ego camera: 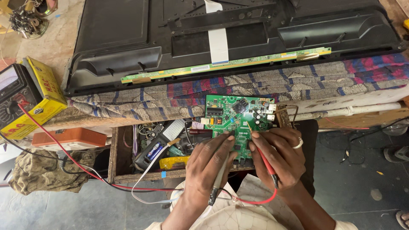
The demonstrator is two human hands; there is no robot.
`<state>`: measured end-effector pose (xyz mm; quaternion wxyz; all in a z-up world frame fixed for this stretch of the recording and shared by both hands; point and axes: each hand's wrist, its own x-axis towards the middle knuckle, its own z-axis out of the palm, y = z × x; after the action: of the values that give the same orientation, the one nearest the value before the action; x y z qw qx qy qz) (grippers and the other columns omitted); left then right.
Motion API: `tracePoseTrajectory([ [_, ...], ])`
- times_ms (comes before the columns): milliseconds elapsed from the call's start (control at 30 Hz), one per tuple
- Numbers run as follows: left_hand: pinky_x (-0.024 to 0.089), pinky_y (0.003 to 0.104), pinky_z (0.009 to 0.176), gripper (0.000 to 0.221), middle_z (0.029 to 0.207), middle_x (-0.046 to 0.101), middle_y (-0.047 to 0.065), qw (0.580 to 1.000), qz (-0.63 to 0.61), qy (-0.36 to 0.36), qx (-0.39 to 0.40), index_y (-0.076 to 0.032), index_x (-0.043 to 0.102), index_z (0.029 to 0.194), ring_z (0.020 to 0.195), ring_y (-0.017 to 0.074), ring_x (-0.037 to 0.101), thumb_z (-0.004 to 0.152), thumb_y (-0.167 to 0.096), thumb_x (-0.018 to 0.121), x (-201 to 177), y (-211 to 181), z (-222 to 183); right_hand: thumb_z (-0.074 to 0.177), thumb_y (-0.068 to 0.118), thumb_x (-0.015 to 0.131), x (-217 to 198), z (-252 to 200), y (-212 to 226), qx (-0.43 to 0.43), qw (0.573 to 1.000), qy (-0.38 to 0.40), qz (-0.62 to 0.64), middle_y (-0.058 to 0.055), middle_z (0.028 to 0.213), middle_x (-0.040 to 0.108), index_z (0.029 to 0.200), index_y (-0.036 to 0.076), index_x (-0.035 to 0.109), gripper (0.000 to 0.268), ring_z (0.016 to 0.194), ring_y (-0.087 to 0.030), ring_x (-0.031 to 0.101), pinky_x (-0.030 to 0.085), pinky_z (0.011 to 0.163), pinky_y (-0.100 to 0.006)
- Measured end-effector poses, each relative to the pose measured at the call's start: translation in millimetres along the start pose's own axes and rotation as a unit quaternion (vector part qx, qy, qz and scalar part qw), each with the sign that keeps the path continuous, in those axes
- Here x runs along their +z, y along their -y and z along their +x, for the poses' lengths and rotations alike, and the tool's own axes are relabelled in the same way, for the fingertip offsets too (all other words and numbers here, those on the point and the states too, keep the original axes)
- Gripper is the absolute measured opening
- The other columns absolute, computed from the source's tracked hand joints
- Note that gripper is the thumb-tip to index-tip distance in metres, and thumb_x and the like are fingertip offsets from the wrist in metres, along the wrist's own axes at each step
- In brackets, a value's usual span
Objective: The person tests and manipulates components on a circuit board using a multimeter and a remote control while working at a bench next to a television.
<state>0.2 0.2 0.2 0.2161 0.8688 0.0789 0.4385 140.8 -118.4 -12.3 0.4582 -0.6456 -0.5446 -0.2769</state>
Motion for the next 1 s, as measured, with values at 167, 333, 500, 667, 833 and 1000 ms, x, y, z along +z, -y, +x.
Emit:
tracePoseTrajectory([
  [167,0.053,0.040,0.094,0.038,0.123,0.070,0.011,0.999,0.026,0.001,0.022,-0.003,0.067,0.126,0.109,0.0281,0.070,0.091,-0.009,0.081,0.2,0.2,3.1,0.090,-0.003,0.076,0.3,3.0,-1.4,-0.003,1.000,0.007,0.019,-0.013,0.107,0.075,0.118,0.000,0.069,0.029,0.101,-0.028,0.068,0.050,0.089,-0.041],
  [333,0.053,0.040,0.093,0.037,0.124,0.071,0.012,0.999,0.030,-0.002,0.024,-0.003,0.067,0.126,0.109,0.0275,0.069,0.092,-0.008,0.080,2.7,2.0,2.8,0.088,-0.003,0.075,1.8,3.2,-1.5,-0.002,1.000,0.012,0.022,-0.014,0.107,0.075,0.117,0.000,0.069,0.029,0.101,-0.028,0.068,0.049,0.089,-0.043],
  [500,0.053,0.040,0.094,0.035,0.124,0.071,0.012,0.999,0.034,0.005,0.023,-0.002,0.066,0.126,0.110,0.0271,0.070,0.094,-0.008,0.079,2.7,1.2,3.3,0.088,-0.003,0.076,1.6,3.3,-1.4,-0.005,1.000,0.027,0.011,-0.013,0.108,0.075,0.115,0.000,0.069,0.028,0.102,-0.028,0.069,0.050,0.092,-0.043],
  [667,0.053,0.040,0.093,0.035,0.123,0.071,0.012,0.999,0.031,0.011,0.015,-0.002,0.067,0.127,0.110,0.0270,0.070,0.094,-0.008,0.078,1.3,-0.8,4.4,0.087,-0.002,0.078,1.5,3.6,0.2,-0.008,0.999,0.046,-0.003,-0.011,0.109,0.075,0.113,0.001,0.070,0.028,0.102,-0.027,0.069,0.050,0.093,-0.044],
  [833,0.053,0.041,0.095,0.035,0.123,0.071,0.012,0.999,0.035,0.015,0.018,-0.002,0.067,0.127,0.111,0.0277,0.069,0.094,-0.008,0.077,0.1,-1.2,6.0,0.086,-0.002,0.078,2.1,5.2,0.9,-0.014,0.998,0.054,-0.006,-0.010,0.110,0.075,0.114,0.001,0.069,0.030,0.103,-0.027,0.069,0.049,0.095,-0.044],
  [1000,0.052,0.041,0.095,0.035,0.123,0.071,0.013,0.999,0.038,0.017,0.020,-0.001,0.066,0.127,0.111,0.0283,0.069,0.094,-0.007,0.077,-0.5,-2.0,6.5,0.086,-0.003,0.078,2.0,6.6,1.3,-0.009,0.998,0.056,-0.001,-0.011,0.111,0.075,0.113,0.001,0.070,0.029,0.103,-0.026,0.069,0.049,0.095,-0.044],
])
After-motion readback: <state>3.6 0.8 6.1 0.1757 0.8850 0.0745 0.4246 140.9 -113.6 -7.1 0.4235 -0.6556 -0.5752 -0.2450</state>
